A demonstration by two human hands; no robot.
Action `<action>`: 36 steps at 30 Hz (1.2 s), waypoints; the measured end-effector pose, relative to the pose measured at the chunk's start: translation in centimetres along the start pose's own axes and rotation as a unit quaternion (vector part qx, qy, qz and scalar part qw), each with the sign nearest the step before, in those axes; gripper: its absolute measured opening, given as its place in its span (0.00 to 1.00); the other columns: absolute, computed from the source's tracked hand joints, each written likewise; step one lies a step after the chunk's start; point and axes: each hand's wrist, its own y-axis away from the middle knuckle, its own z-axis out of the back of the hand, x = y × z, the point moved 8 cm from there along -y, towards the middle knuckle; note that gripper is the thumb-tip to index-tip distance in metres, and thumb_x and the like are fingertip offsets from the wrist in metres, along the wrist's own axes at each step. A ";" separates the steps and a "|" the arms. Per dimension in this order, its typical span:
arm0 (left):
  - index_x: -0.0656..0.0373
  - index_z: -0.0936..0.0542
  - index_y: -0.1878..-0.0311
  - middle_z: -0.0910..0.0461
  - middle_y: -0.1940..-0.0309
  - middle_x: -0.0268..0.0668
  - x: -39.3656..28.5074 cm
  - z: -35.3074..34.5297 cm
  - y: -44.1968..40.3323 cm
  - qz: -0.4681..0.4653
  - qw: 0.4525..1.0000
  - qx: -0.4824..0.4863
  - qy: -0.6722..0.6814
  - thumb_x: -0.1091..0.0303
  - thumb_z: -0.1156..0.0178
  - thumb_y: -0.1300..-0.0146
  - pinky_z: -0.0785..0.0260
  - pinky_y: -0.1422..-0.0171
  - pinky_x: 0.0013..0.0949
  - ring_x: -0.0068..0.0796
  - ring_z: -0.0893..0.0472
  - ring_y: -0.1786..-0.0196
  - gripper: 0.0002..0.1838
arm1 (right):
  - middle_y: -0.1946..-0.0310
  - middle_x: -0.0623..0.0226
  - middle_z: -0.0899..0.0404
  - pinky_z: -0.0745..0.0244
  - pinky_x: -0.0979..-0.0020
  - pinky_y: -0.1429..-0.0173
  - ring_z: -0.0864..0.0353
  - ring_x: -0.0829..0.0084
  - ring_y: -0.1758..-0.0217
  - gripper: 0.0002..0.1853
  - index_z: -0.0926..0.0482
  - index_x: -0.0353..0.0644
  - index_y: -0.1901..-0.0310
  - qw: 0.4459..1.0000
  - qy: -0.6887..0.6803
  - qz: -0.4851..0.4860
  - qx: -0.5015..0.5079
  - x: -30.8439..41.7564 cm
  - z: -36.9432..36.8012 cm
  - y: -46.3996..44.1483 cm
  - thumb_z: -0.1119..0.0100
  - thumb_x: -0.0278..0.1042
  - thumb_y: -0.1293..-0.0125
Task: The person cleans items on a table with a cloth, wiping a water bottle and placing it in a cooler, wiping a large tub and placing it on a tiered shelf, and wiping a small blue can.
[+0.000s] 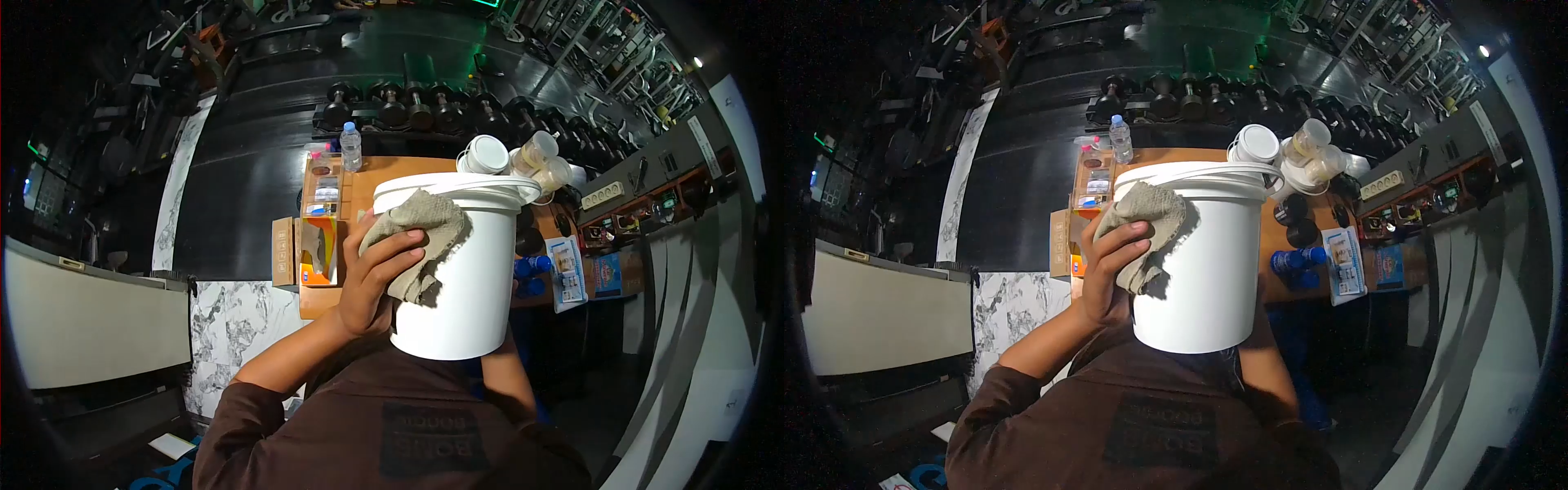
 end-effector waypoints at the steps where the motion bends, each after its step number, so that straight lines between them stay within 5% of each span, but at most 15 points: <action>1: 0.57 0.19 0.37 0.20 0.34 0.41 -0.5 0.2 -0.3 -0.014 1.000 0.014 -0.013 0.70 0.29 0.42 0.48 0.18 0.61 0.53 0.31 0.28 0.27 | 0.28 0.60 0.30 0.36 0.51 0.20 0.33 0.62 0.23 0.36 0.39 0.45 0.21 1.000 0.004 -0.001 0.001 -0.2 0.0 -0.1 0.55 0.60 0.20; 7: 0.53 0.18 0.37 0.20 0.33 0.38 -2.4 1.7 -1.6 -0.035 0.997 0.055 -0.048 0.68 0.34 0.37 0.50 0.17 0.61 0.49 0.30 0.29 0.23 | 0.30 0.60 0.29 0.35 0.52 0.21 0.32 0.63 0.24 0.36 0.39 0.45 0.21 1.000 0.005 -0.001 0.007 0.2 -0.8 0.3 0.53 0.59 0.20; 10: 0.51 0.17 0.36 0.21 0.30 0.29 -3.3 0.7 -2.2 -0.056 0.973 0.195 -0.112 0.64 0.46 0.30 0.52 0.18 0.61 0.44 0.31 0.29 0.21 | 0.31 0.60 0.28 0.34 0.52 0.22 0.32 0.64 0.25 0.36 0.39 0.45 0.21 1.000 -0.004 -0.002 0.011 0.6 -1.7 0.5 0.52 0.59 0.21; 14: 0.53 0.19 0.34 0.24 0.28 0.30 -5.3 -0.4 -3.3 -0.055 0.954 0.244 -0.162 0.66 0.46 0.31 0.50 0.19 0.61 0.45 0.32 0.28 0.23 | 0.32 0.61 0.27 0.33 0.53 0.22 0.31 0.64 0.25 0.35 0.39 0.45 0.21 0.999 -0.032 -0.017 0.022 -0.4 -3.5 -0.1 0.51 0.58 0.21; 21: 0.57 0.19 0.35 0.23 0.33 0.36 -6.3 -3.3 -2.3 -0.155 0.919 0.357 -0.062 0.64 0.43 0.37 0.31 0.28 0.49 0.49 0.27 0.29 0.26 | 0.34 0.61 0.26 0.32 0.53 0.23 0.30 0.65 0.26 0.35 0.39 0.45 0.21 0.987 -0.152 -0.024 0.036 -4.1 -5.4 -2.6 0.48 0.56 0.21; 25: 0.56 0.18 0.38 0.22 0.35 0.36 -7.3 -3.2 -0.5 -0.203 0.881 0.426 0.031 0.65 0.42 0.36 0.30 0.29 0.48 0.47 0.26 0.29 0.23 | 0.35 0.61 0.25 0.31 0.54 0.24 0.30 0.66 0.27 0.35 0.39 0.45 0.21 0.973 -0.224 -0.043 0.045 -4.3 -6.7 -2.3 0.47 0.55 0.22; 27: 0.53 0.18 0.38 0.21 0.34 0.34 -3.8 -3.5 -1.1 -0.052 0.899 0.429 0.066 0.65 0.43 0.34 0.31 0.29 0.48 0.49 0.26 0.28 0.22 | 0.36 0.61 0.25 0.30 0.54 0.24 0.30 0.66 0.27 0.35 0.39 0.45 0.21 0.954 -0.288 -0.059 0.053 -4.4 -6.9 -2.4 0.46 0.55 0.22; 28: 0.51 0.19 0.34 0.22 0.30 0.31 -3.1 -2.4 -2.2 -0.121 0.907 0.402 -0.038 0.66 0.43 0.31 0.35 0.26 0.49 0.45 0.26 0.27 0.22 | 0.36 0.61 0.25 0.30 0.54 0.24 0.29 0.66 0.28 0.35 0.39 0.45 0.21 0.935 -0.343 -0.074 0.059 -4.6 -7.0 -2.5 0.46 0.55 0.22; 30: 0.48 0.22 0.31 0.25 0.25 0.28 -0.1 -1.7 -4.4 -0.051 0.919 0.378 -0.099 0.66 0.45 0.29 0.41 0.23 0.48 0.36 0.27 0.25 0.24 | 0.36 0.62 0.25 0.29 0.54 0.25 0.29 0.67 0.28 0.35 0.39 0.45 0.21 0.878 -0.458 -0.111 0.086 -4.9 -7.2 -2.7 0.45 0.54 0.22; 31: 0.50 0.24 0.28 0.29 0.22 0.31 0.3 -1.6 -4.5 -0.021 0.919 0.385 -0.076 0.66 0.49 0.27 0.45 0.21 0.47 0.29 0.29 0.24 0.25 | 0.36 0.62 0.25 0.29 0.54 0.25 0.29 0.67 0.28 0.35 0.39 0.45 0.21 0.878 -0.459 -0.109 0.087 -5.4 -6.0 -2.8 0.45 0.54 0.22; 32: 0.50 0.24 0.28 0.29 0.22 0.31 0.0 -2.1 -4.0 -0.023 0.919 0.387 -0.075 0.66 0.49 0.27 0.45 0.21 0.47 0.29 0.29 0.24 0.25 | 0.37 0.61 0.24 0.28 0.57 0.27 0.28 0.67 0.30 0.36 0.39 0.45 0.21 0.971 -0.235 -0.032 -0.022 -6.0 -1.5 -3.4 0.44 0.55 0.23; 33: 0.52 0.25 0.27 0.28 0.22 0.32 -0.8 -2.8 -2.7 -0.029 0.920 0.384 -0.070 0.67 0.51 0.26 0.44 0.22 0.47 0.29 0.29 0.23 0.25 | 0.38 0.61 0.23 0.27 0.60 0.29 0.26 0.67 0.31 0.37 0.39 0.45 0.21 0.990 0.007 0.047 -0.132 -5.0 1.1 -3.1 0.43 0.55 0.23; 34: 0.54 0.26 0.26 0.28 0.22 0.34 -1.8 -3.5 -1.6 -0.035 0.922 0.381 -0.064 0.67 0.53 0.25 0.44 0.22 0.47 0.30 0.30 0.23 0.26 | 0.38 0.61 0.23 0.27 0.60 0.29 0.26 0.67 0.31 0.37 0.39 0.45 0.21 0.991 0.000 0.051 -0.123 -5.0 1.7 -2.6 0.43 0.55 0.23; 35: 0.60 0.23 0.30 0.29 0.24 0.39 -3.6 -4.0 -0.5 -0.077 0.913 0.401 -0.018 0.72 0.48 0.31 0.36 0.26 0.46 0.49 0.26 0.33 0.26 | 0.38 0.61 0.23 0.27 0.60 0.29 0.26 0.67 0.31 0.37 0.39 0.45 0.21 0.994 -0.061 0.043 -0.081 -4.8 0.8 -2.5 0.43 0.55 0.23; 36: 0.62 0.23 0.31 0.27 0.26 0.40 -4.9 -4.2 0.5 -0.105 0.907 0.408 0.006 0.70 0.48 0.30 0.33 0.27 0.46 0.49 0.26 0.32 0.25 | 0.38 0.61 0.23 0.27 0.60 0.29 0.26 0.67 0.31 0.37 0.39 0.45 0.21 0.994 -0.089 0.033 -0.056 -4.6 -0.2 -2.2 0.43 0.55 0.23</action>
